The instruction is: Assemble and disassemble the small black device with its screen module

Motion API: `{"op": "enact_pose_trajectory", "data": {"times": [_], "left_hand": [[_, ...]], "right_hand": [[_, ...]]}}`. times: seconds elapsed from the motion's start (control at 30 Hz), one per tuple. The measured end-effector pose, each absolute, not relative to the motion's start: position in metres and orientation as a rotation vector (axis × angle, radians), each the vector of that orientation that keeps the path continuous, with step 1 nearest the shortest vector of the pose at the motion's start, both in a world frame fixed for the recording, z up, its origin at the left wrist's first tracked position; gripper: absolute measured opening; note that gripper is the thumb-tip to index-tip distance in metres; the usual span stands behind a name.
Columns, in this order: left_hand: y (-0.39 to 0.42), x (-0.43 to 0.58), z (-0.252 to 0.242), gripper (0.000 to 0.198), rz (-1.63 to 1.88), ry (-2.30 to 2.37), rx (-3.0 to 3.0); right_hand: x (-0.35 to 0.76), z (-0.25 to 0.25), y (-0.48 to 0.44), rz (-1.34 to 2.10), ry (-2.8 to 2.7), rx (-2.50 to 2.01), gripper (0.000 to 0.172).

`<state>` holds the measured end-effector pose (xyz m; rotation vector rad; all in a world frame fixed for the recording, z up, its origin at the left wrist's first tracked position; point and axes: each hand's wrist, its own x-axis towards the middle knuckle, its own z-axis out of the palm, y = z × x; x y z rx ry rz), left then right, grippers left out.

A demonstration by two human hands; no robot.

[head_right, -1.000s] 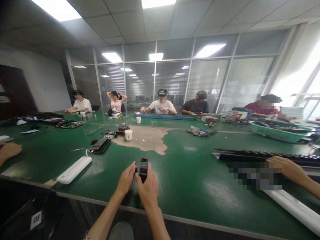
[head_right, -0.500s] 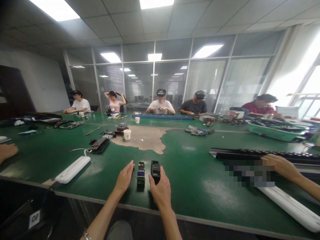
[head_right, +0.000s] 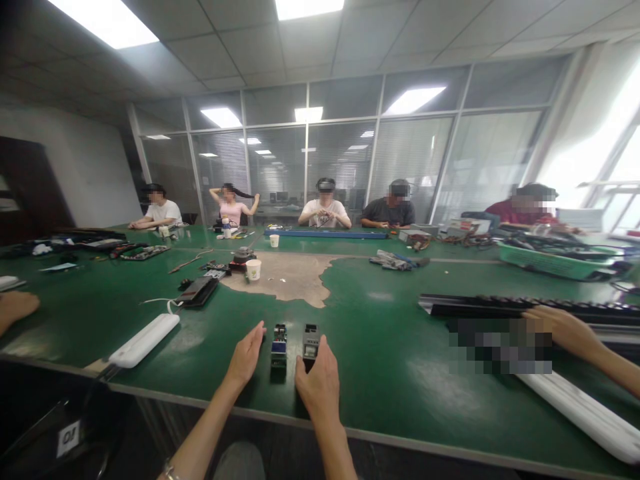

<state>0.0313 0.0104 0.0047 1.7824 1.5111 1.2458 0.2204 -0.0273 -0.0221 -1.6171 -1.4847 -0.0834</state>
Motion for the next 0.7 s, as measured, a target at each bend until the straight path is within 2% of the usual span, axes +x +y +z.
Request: {"op": "enact_pose_trajectory", "data": {"times": [0.37,0.7], "left_hand": [[0.009,0.031,0.007,0.062,1.251,1.506,1.77],[0.01,0.031,0.005,0.059,1.261,1.506,1.762]], "right_hand": [[0.223,-0.017,-0.031,-0.029,-1.484,-1.59,0.079],[0.217,0.002,-0.039,0.191,-1.422,-1.601,0.07]]}}
